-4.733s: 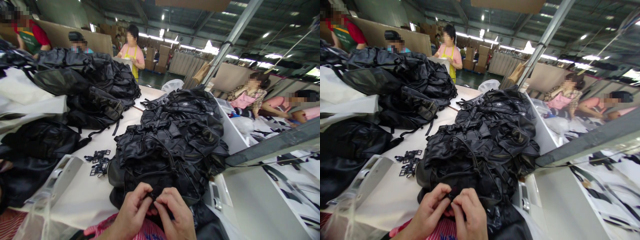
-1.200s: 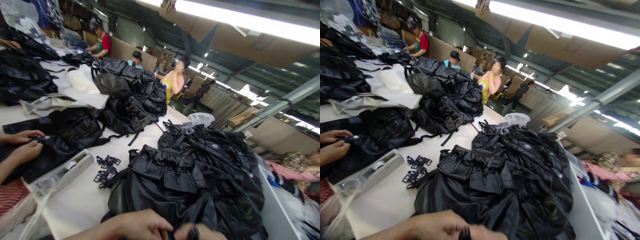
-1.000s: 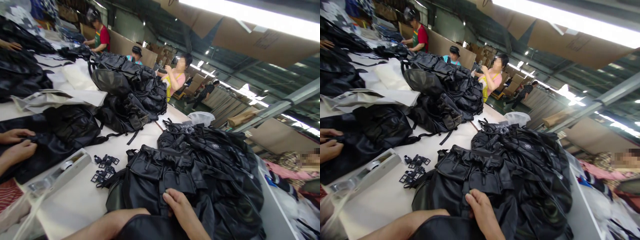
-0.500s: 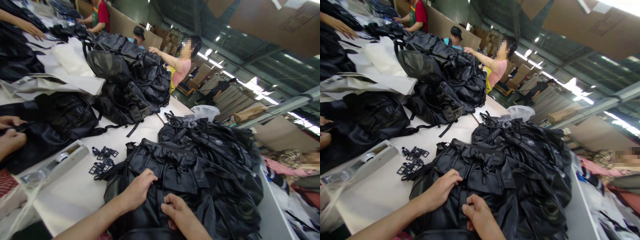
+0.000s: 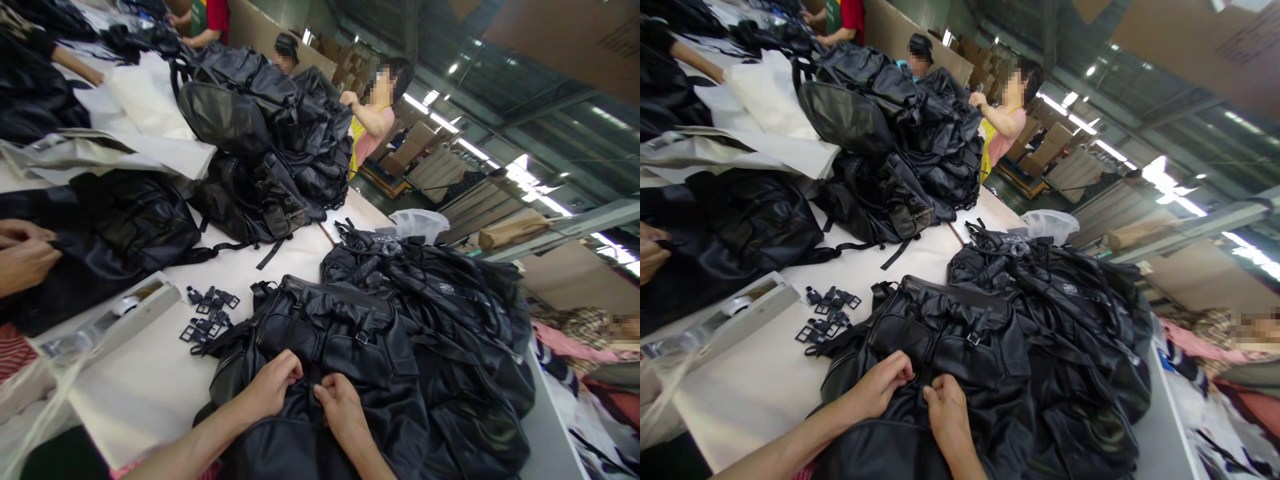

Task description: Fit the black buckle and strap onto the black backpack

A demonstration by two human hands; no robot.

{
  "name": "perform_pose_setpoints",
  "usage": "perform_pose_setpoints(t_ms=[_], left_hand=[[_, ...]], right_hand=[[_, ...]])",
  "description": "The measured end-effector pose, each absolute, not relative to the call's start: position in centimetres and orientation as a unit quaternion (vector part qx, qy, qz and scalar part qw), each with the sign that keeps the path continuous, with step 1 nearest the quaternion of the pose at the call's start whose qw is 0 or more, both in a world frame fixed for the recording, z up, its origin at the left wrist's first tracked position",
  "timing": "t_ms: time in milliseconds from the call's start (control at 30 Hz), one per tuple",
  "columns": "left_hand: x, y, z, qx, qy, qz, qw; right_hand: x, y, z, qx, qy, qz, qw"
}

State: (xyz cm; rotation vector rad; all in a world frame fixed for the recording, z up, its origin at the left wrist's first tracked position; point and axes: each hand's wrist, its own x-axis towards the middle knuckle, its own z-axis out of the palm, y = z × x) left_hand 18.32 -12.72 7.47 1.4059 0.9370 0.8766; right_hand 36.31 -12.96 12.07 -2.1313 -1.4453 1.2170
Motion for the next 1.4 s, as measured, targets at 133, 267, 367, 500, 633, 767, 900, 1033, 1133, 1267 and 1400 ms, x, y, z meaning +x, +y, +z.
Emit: perform_pose_setpoints(t_ms=[133,267,367,500,633,767,900,1033,1133,1267,1400], left_hand=[[18.2,-12.4,6.4,0.561,0.397,0.368,0.626],[17.4,-12.3,7.7,0.515,0.386,0.353,0.679],[16.6,-12.0,9.2,0.510,0.393,0.339,0.686],[15.5,-11.9,11.0,0.536,0.431,0.341,0.641],[14.3,-12.7,11.2,0.635,0.493,0.349,0.481],[13.6,-14.3,9.0,0.712,0.479,0.314,0.405],[13.7,-15.6,7.3,0.700,0.457,0.314,0.450],[13.7,-15.2,7.9,0.684,0.465,0.310,0.470],[13.7,-14.7,8.7,0.674,0.471,0.302,0.482],[13.9,-14.6,8.4,0.660,0.468,0.307,0.501],[14.5,-14.6,7.2,0.645,0.462,0.289,0.535]], right_hand=[[36.4,-12.8,11.0,-0.746,-0.497,0.414,0.159],[36.6,-12.9,12.0,-0.724,-0.530,0.412,0.158],[36.5,-12.5,14.2,-0.693,-0.576,0.408,0.144],[36.4,-12.1,17.2,-0.645,-0.615,0.437,0.122],[36.2,-12.6,17.6,-0.637,-0.622,0.434,0.138],[35.9,-12.9,15.6,-0.651,-0.621,0.406,0.163],[35.7,-12.5,13.7,-0.662,-0.622,0.388,0.157],[35.7,-12.4,12.7,-0.676,-0.605,0.397,0.139],[36.0,-12.8,12.3,-0.693,-0.584,0.402,0.131],[35.9,-12.9,11.8,-0.704,-0.605,0.340,0.154],[34.8,-11.5,10.8,-0.704,-0.632,0.279,0.164]])
